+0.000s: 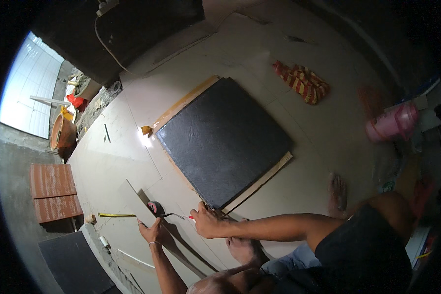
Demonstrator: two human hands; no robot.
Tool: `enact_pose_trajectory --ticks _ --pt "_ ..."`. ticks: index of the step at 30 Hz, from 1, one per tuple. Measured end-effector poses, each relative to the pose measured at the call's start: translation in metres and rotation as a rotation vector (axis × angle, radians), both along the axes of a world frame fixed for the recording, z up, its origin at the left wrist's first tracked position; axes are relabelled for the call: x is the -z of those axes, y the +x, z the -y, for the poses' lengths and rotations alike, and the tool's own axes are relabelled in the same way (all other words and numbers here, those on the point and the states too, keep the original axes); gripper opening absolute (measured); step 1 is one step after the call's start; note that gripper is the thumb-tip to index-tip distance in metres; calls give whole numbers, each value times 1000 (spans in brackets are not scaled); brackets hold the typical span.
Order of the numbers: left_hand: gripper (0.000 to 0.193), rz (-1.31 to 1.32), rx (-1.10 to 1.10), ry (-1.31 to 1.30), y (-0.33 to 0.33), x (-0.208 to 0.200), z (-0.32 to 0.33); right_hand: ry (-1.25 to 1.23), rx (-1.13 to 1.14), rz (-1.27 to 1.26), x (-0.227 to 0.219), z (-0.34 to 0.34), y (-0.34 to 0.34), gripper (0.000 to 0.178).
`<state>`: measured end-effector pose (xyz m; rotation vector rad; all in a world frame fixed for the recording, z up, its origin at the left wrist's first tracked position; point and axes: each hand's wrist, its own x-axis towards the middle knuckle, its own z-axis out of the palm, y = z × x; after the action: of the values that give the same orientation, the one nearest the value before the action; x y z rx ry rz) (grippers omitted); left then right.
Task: The person measures and marks a dark rectangular tile using a tape measure, a straightedge, and a red marker. They wipe the tile with a cloth, reposition it, and repeat the measuring and marking process on different sides.
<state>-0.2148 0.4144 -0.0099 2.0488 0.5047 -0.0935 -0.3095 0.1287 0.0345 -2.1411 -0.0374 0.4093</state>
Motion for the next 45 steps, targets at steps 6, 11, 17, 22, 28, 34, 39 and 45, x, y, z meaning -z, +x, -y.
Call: enact_pose_trajectory --ticks 6,11,17,22,28,34,39,45 --pt "100 110 54 -26 -3 33 -5 3 59 -134 13 -11 12 30" --pt "97 43 -21 -143 -10 20 14 -17 -4 -201 17 -17 7 30" --pt "92 -24 -13 -38 -9 1 26 -68 23 -155 23 -23 0 32" --pt "90 -37 35 176 -11 -4 27 -71 -38 -149 13 -17 -6 36" --pt "91 -56 51 311 -14 -9 31 38 167 250 -15 35 28 33" --pt "112 -99 6 411 -22 0 33 -218 753 360 -20 213 104 37" --pt "123 -184 -128 519 -21 -5 58 -744 692 -162 -28 339 101 78" --pt "111 -179 -273 936 -22 -42 123 -628 585 -257 -1 364 70 87"
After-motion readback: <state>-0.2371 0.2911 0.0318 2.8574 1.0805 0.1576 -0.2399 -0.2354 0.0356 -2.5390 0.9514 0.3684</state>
